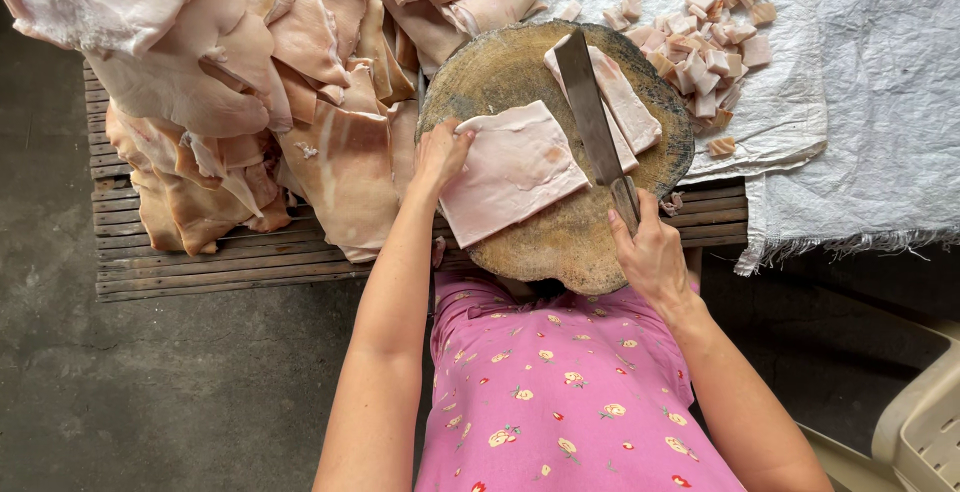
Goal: The person slices sheets of pork skin into small rectangular pieces using a large cleaver on a wooden cutting board.
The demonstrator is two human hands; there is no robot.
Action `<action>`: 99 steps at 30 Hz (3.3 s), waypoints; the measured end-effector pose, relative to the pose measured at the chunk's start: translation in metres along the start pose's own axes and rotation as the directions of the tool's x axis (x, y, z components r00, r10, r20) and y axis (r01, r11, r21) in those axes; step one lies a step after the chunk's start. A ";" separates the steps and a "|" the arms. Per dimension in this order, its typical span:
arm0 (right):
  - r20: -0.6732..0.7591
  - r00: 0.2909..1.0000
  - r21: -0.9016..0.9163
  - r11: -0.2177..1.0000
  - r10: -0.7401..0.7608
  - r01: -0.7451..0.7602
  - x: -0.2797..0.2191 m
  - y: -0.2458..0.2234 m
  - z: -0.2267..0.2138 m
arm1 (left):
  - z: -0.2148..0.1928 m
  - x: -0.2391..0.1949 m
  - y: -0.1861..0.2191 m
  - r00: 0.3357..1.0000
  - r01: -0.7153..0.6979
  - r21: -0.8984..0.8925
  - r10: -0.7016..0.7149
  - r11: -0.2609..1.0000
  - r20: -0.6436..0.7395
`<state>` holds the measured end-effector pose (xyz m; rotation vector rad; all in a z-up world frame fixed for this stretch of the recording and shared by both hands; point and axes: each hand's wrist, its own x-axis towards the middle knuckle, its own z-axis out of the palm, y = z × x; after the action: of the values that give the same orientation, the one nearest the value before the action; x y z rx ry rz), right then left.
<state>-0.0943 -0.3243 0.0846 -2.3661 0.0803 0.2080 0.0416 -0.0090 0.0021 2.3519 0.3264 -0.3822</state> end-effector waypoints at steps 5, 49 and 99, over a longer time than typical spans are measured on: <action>0.123 0.992 -0.079 0.996 -0.027 0.037 0.011 -0.008 0.031 | 0.004 0.007 0.002 0.999 -0.043 0.252 0.043 0.967 0.004; 0.008 0.988 -0.020 0.988 -0.154 0.154 0.014 -0.026 -0.026 | 0.050 -0.053 -0.007 0.794 -0.585 -0.007 0.570 0.811 -0.212; 0.219 0.973 -0.242 0.962 -0.071 0.125 0.085 -0.020 0.094 | 0.071 0.028 -0.013 0.929 -0.368 0.132 0.371 0.920 0.008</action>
<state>-0.0197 -0.2448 0.0167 -2.5790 -0.1748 0.4400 0.0502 -0.0453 -0.0656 2.4780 -0.1432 -0.2044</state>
